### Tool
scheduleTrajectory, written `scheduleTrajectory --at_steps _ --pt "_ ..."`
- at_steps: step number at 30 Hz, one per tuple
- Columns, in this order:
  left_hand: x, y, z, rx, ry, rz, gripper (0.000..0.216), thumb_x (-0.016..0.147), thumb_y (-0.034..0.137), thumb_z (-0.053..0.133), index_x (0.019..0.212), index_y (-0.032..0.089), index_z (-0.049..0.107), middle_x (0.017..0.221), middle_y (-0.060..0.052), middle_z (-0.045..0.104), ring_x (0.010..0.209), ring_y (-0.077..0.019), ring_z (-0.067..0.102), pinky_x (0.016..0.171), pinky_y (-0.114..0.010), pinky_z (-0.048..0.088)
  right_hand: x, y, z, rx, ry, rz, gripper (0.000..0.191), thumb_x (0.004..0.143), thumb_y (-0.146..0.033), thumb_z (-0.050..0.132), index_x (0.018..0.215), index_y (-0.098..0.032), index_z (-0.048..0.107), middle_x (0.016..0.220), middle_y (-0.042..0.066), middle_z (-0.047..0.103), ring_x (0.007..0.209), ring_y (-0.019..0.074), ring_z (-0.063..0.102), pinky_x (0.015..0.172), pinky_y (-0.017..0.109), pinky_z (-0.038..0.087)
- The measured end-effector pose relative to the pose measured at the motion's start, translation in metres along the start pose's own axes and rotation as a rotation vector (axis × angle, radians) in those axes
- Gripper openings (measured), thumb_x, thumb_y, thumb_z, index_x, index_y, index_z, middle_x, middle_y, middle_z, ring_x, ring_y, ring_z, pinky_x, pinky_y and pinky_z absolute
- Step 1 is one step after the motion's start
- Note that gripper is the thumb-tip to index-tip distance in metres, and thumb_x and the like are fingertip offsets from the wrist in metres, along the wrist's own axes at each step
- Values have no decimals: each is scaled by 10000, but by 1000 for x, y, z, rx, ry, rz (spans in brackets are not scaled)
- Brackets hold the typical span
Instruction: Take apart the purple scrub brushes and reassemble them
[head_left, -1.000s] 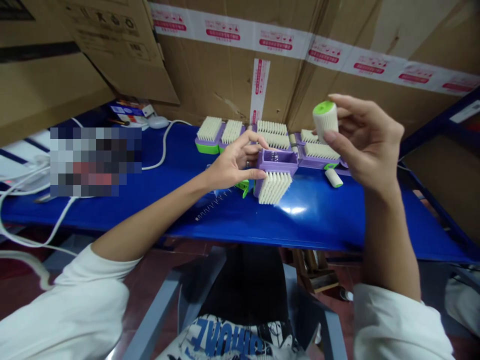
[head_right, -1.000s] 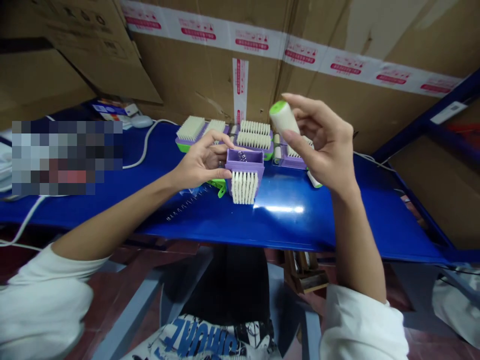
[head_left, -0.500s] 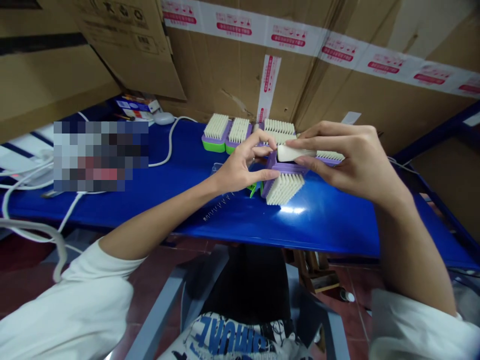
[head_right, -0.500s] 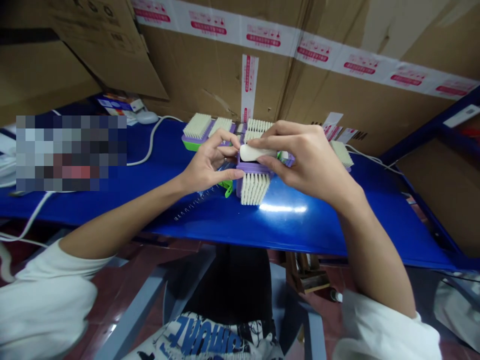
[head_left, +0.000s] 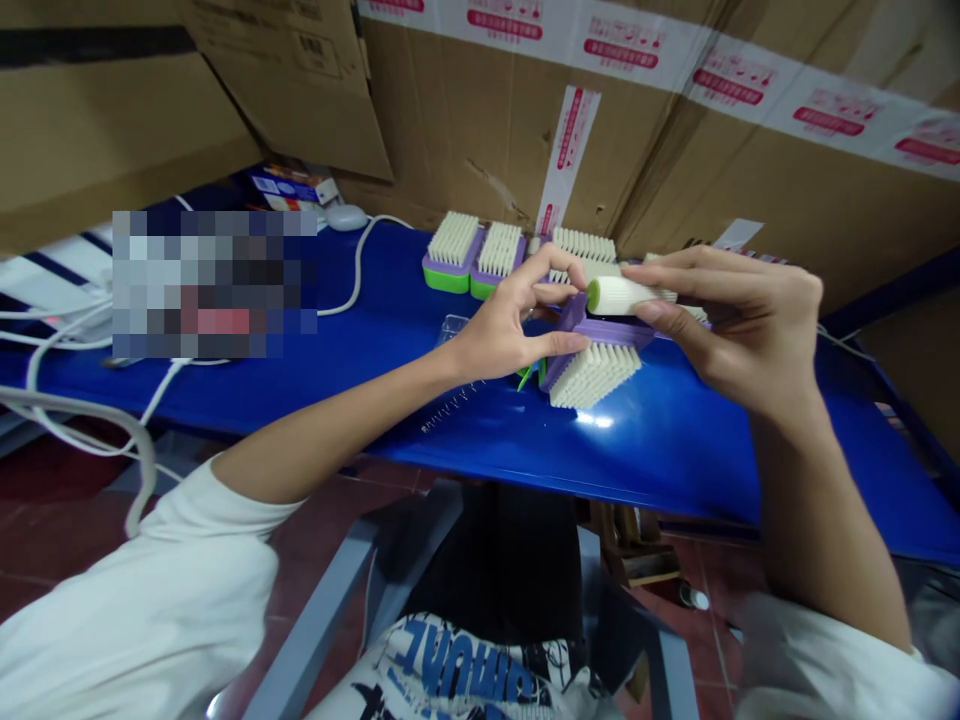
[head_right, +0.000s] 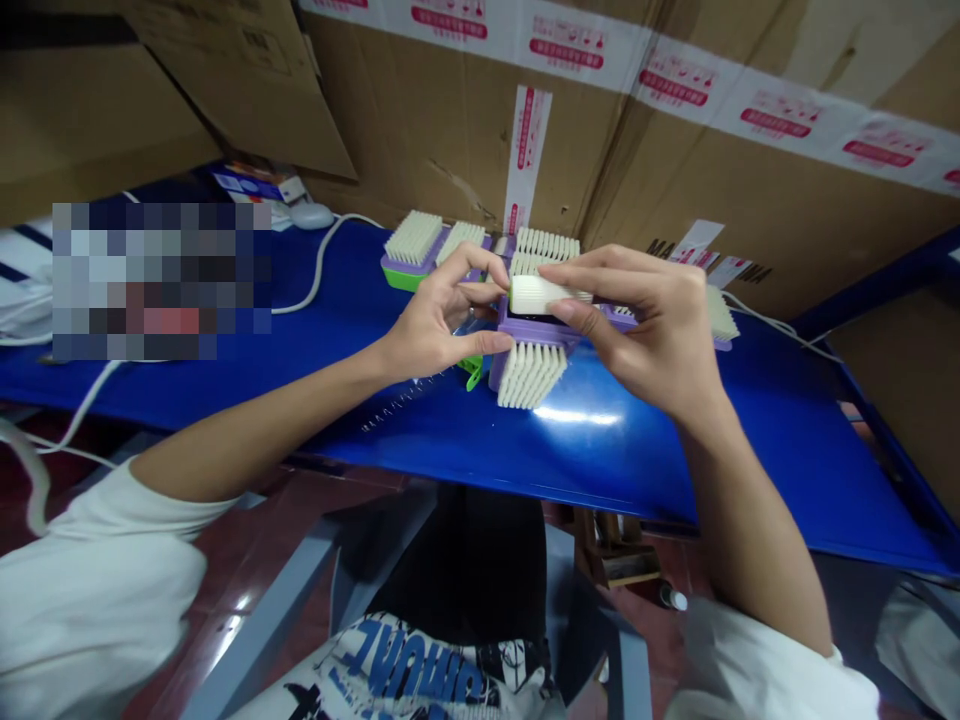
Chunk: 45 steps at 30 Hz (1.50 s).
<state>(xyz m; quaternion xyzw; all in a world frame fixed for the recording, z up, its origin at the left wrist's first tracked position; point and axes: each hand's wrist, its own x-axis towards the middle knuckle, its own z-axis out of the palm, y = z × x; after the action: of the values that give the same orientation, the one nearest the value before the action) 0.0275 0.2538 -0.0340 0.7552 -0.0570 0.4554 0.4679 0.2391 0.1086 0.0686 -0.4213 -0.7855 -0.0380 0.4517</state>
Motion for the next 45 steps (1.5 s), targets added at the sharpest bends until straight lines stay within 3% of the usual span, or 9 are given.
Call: scheduleTrajectory --at_steps 10,18,21,25,29,33,37,41,45 --pt "-1 7 3 -90 32 -144 643 923 566 1015 1341 257 636 1095 -55 799 1052 -272 829 919 -415 676 4 -14 -4 -96 -12 46 232 959 -263 914 1171 -322 988 1090 50 935 888 230 867 704 342 655" --pt "1 4 -2 -51 38 -123 705 880 631 1029 1340 259 646 1049 -35 761 1054 -271 803 888 -393 667 -4 -14 10 -69 84 77 184 926 -273 907 1092 -261 984 1025 75 928 857 236 843 685 363 571" --pt "1 6 -2 -75 37 -144 699 865 604 1050 1318 256 646 1104 -54 766 1101 -298 797 904 -423 665 -4 -14 10 -73 55 88 176 954 -290 889 1096 -245 982 1016 82 919 844 230 829 680 366 564" --pt "1 8 -2 -63 45 -155 672 873 610 1043 1294 259 654 1101 -57 754 1103 -299 792 900 -427 668 -4 -14 7 -66 9 117 184 994 -293 869 1146 -280 971 1072 61 911 872 222 817 660 360 560" --pt "5 9 -10 -15 -2 -142 703 852 675 1040 1290 271 666 1080 -34 712 1114 -288 783 901 -424 670 -6 -17 5 -75 3 152 191 983 -327 881 1156 -368 952 1087 22 901 897 269 815 675 437 581" --pt "12 13 -23 -44 -94 -184 734 753 620 1123 1202 246 680 1080 -19 625 1194 -329 766 985 -510 658 -3 -22 5 -80 -45 162 192 1017 -310 844 1170 -344 955 1066 64 892 902 314 813 677 508 579" --pt "13 14 -26 -78 -51 -223 778 681 550 1176 1193 232 685 1070 -12 565 1289 -403 736 1015 -589 638 -1 -25 6 -28 -2 151 195 958 -249 879 1129 -290 962 1025 62 888 863 283 797 648 468 530" --pt "11 13 -24 -60 -50 -199 778 686 574 1164 1204 244 687 1069 -5 567 1213 -356 762 964 -538 654 -2 -27 9 -64 2 171 169 959 -268 851 1090 -241 956 989 59 867 844 254 784 663 437 541" --pt "13 17 -22 -11 -75 -167 905 703 636 1136 1391 302 653 1071 -2 605 1060 -271 780 853 -411 662 1 -30 8 -87 -27 207 158 926 -238 793 1026 -242 915 965 54 823 862 261 771 687 444 540"
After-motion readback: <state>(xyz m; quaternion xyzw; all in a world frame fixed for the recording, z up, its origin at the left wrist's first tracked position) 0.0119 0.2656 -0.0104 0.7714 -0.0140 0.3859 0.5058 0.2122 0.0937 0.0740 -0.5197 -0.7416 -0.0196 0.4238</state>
